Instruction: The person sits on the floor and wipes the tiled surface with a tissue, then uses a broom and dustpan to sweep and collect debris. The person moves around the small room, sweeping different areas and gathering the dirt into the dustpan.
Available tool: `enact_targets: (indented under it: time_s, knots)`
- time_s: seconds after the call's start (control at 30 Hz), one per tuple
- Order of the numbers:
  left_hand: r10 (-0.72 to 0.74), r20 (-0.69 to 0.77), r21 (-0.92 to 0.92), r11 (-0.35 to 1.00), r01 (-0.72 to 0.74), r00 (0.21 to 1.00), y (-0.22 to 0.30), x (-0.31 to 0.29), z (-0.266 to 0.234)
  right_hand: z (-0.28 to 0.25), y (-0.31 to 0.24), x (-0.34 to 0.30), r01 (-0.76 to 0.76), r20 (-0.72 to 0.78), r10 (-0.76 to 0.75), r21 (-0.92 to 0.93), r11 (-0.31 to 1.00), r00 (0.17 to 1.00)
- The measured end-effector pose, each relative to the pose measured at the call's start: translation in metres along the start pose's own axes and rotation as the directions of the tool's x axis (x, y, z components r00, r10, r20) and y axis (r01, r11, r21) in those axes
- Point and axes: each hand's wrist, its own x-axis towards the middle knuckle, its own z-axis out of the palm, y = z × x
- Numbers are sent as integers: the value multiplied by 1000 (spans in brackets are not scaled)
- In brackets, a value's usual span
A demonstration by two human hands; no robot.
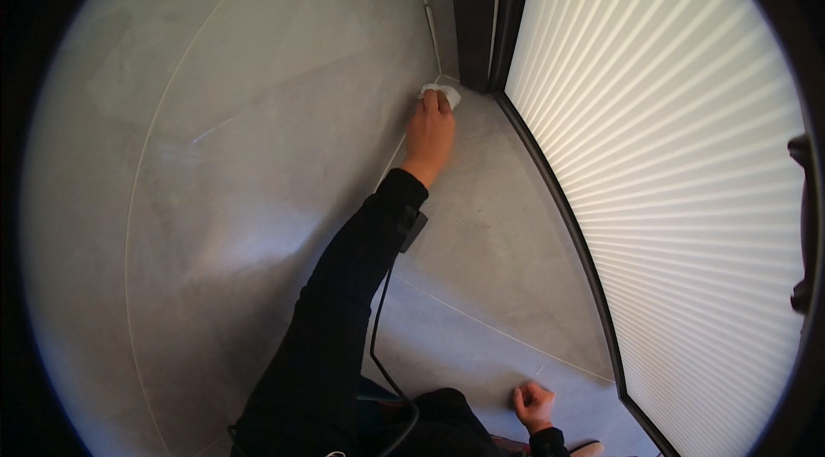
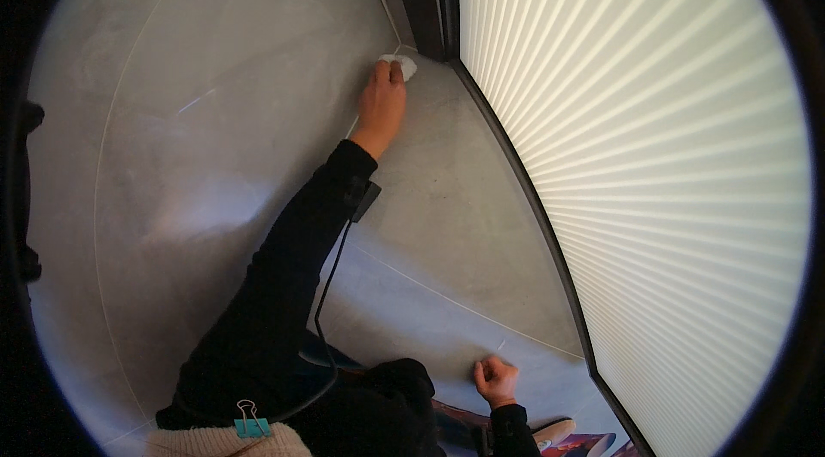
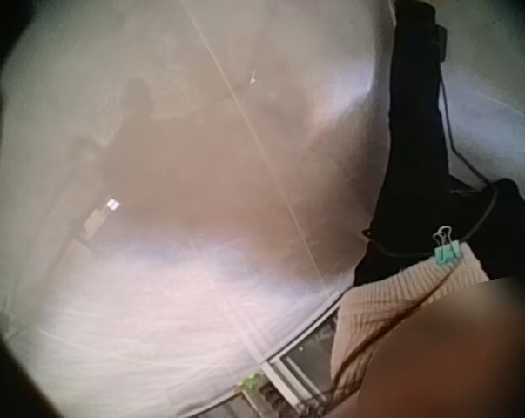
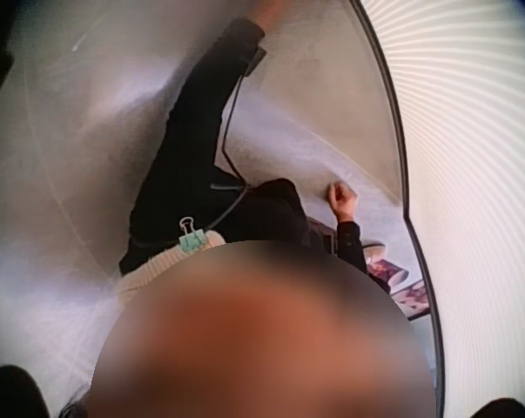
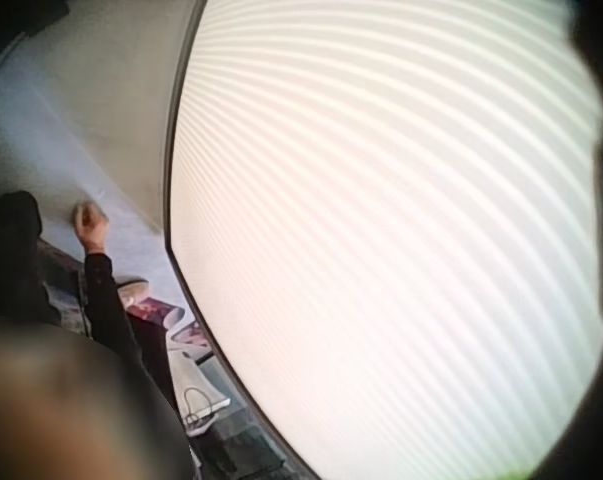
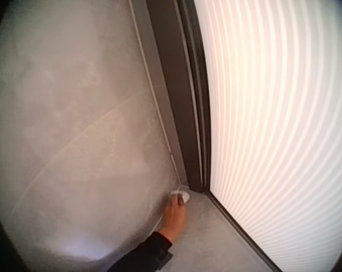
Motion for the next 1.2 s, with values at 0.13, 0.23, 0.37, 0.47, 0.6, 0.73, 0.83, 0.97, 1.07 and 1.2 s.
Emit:
enact_targets:
  time_s: [0.13, 0.23, 0.37, 0.47, 0.6, 0.73, 0.83, 0.97, 1.07, 1.2]
  knots:
    - [57, -81, -94, 993, -64, 995, -12, -12, 28, 8, 15, -32, 22, -6, -22, 26, 999, 1000]
    - [251, -31, 193, 951, -240, 968, -14, -16, 43, 5, 25, -44, 12, 2, -12, 28, 1000, 1000]
    - [278, 118, 282, 911, -301, 953, -18, -2, 52, 3, 24, -39, -20, -2, 20, 45, 999, 1000]
    - [215, 116, 349, 905, -243, 970, -20, -1, 46, 1, 20, -30, -62, 20, 61, 74, 995, 998]
    - [231, 122, 483, 836, -261, 965, -16, -46, 26, 1, 25, -28, -31, 25, 31, 12, 999, 999]
    - [268, 82, 407, 870, -278, 960, -16, -107, -9, 2, 30, -26, -43, 21, 41, 68, 997, 999]
    - [106, 192, -114, 990, -85, 976, -27, -124, -44, 1, 23, -22, -15, 20, 14, 37, 999, 1000]
    - [-111, -1, -279, 954, 107, 994, -30, -114, -58, -1, 16, -17, 7, 15, -7, 7, 1000, 1000]
    - [88, -72, -27, 996, -90, 993, -26, -91, -34, -3, 12, -13, -15, -10, 15, 2, 1000, 1000]
    - [62, 28, 133, 989, -65, 998, -28, -46, 15, -4, 12, -11, -69, 13, 69, 53, 996, 998]
